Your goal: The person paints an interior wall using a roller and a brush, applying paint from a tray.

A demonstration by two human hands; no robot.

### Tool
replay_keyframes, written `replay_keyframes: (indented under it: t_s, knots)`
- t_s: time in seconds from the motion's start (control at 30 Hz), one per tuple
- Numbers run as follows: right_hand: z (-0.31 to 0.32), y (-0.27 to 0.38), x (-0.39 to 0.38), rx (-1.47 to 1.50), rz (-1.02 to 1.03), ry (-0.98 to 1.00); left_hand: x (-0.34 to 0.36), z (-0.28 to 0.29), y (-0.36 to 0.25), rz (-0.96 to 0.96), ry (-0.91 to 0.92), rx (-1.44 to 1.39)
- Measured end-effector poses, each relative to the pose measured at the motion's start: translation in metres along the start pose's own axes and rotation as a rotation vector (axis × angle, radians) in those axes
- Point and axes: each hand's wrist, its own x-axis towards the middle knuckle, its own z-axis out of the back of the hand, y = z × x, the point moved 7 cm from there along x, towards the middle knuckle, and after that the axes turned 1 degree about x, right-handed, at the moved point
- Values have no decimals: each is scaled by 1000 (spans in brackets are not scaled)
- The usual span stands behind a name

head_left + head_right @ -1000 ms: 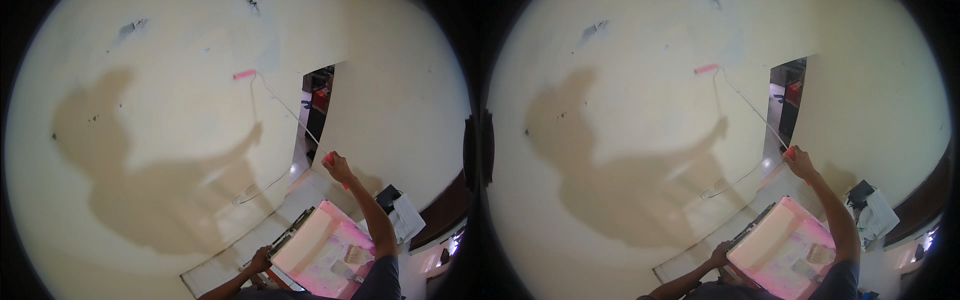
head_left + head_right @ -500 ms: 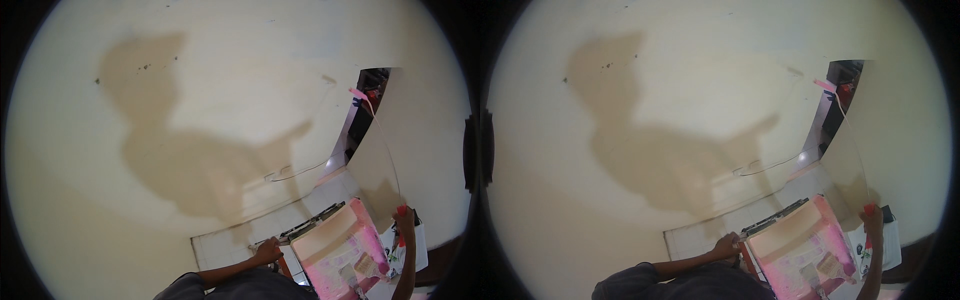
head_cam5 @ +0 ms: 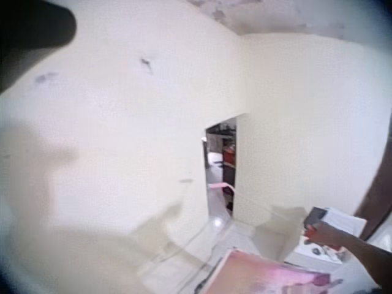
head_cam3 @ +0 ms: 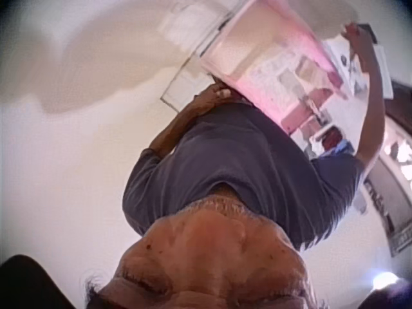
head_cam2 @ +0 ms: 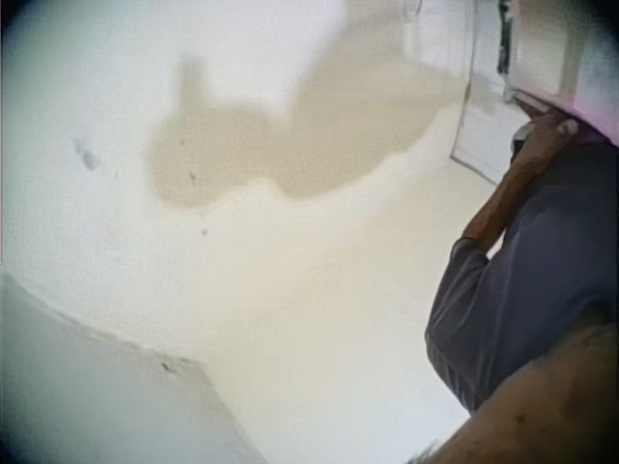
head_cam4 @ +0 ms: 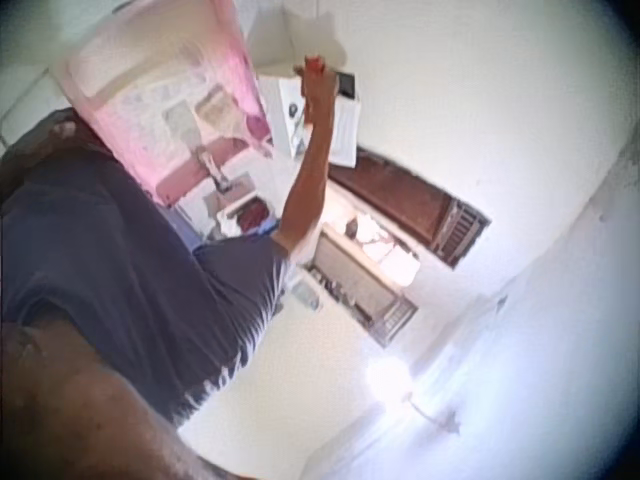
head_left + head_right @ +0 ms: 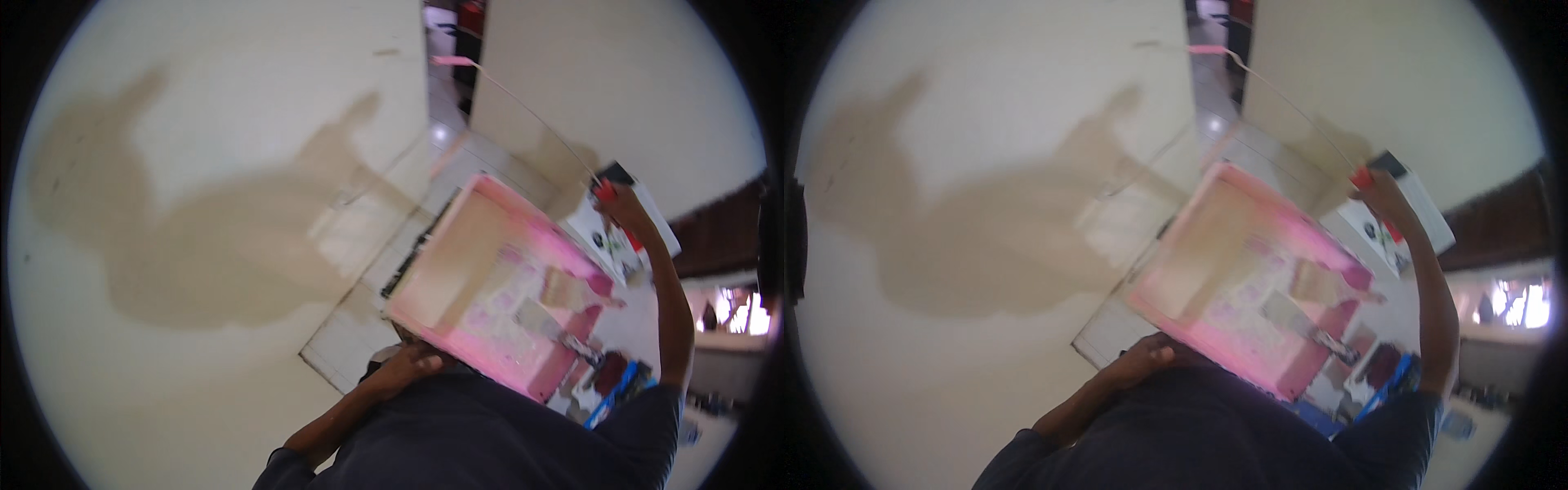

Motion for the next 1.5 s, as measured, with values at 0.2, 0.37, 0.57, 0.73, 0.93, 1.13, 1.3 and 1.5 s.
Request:
replay_keyframes:
  t_s: [0.2, 0.37, 0.57, 0.73, 0.93, 1.13, 1.3, 1.5]
  knots:
    - [4, -39, -44, 340, -300, -33, 10, -20, -14, 6, -228, 168]
    - [-8, -46, -48, 354, -300, -62, 31, 5, 30, 46, -8, -523]
    - [-31, -67, -49, 417, -302, -66, 41, -23, 25, 70, 189, -626]
    - [-41, -76, -57, 457, -301, -20, 50, -15, 36, 0, 57, -456]
    - [-56, -103, -68, 603, -276, 55, 56, 3, 67, 51, -41, -446]
    - [-67, -114, -73, 584, -274, 64, 48, 9, 70, 9, -65, -447]
    - [-80, -97, -71, 669, -140, 30, 22, -1, 48, -52, -41, -604]
    - [-121, -132, -59, 837, 267, -38, -23, -17, -2, -222, -176, -609]
